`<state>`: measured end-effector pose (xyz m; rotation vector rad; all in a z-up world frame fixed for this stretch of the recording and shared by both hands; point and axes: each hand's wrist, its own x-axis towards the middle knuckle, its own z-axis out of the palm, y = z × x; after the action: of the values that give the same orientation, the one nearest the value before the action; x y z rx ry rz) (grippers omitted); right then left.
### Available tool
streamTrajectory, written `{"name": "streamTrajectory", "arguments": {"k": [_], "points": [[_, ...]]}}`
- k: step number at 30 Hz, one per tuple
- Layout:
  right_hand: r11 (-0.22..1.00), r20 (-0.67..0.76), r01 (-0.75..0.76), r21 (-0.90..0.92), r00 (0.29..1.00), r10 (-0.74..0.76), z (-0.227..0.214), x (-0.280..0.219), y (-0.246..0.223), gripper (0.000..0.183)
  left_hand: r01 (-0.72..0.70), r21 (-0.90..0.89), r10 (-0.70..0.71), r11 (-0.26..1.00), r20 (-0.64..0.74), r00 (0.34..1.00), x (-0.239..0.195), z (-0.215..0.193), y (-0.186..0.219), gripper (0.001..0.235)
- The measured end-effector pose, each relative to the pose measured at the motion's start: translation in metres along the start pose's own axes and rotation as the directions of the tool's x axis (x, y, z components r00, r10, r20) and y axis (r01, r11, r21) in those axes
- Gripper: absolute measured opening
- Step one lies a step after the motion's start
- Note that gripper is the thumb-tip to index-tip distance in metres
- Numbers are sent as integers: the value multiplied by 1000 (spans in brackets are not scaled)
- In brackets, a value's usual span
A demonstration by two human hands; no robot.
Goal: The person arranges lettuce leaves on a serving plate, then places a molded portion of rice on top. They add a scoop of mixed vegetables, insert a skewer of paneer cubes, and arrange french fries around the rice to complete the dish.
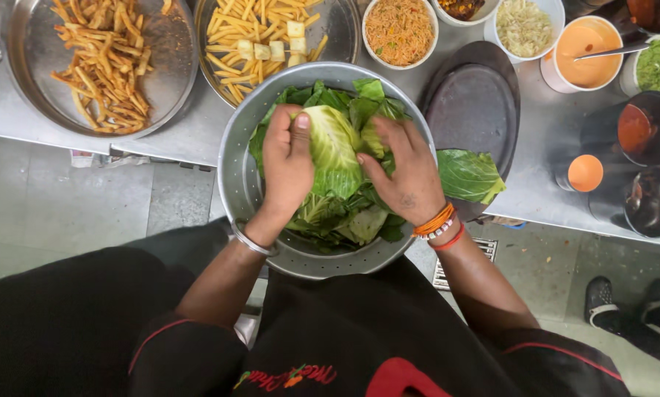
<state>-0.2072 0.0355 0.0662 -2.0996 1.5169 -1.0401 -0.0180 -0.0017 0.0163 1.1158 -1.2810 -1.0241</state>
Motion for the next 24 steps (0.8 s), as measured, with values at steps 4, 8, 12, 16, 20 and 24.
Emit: {"name": "streamTrajectory", "arguments": {"k": [4,8,12,16,20,24], "points": [[981,76,1,195,997,-16,8,4,19,33,19,1,-19,1000,95,995,2,4,5,11],[832,230,-429,351,901,368,12,3,44,18,39,85,-53,996,165,985,5,0,9,11],[545,357,-555,628,828,432,8,4,49,19,-24,175,-6,984,170,985,5,-1,17,11],[743,316,-322,587,936,156,5,17,34,34,-6,225,-40,974,196,980,5,1,26,13],[968,424,-216,126,894,145,-5,33,18,29,28,313,-122,949,286,950,7,4,36,16],[983,578,-183,23,804,137,-1,47,19,25,-230,403,45,886,419,907,7,4,42,10]]}}
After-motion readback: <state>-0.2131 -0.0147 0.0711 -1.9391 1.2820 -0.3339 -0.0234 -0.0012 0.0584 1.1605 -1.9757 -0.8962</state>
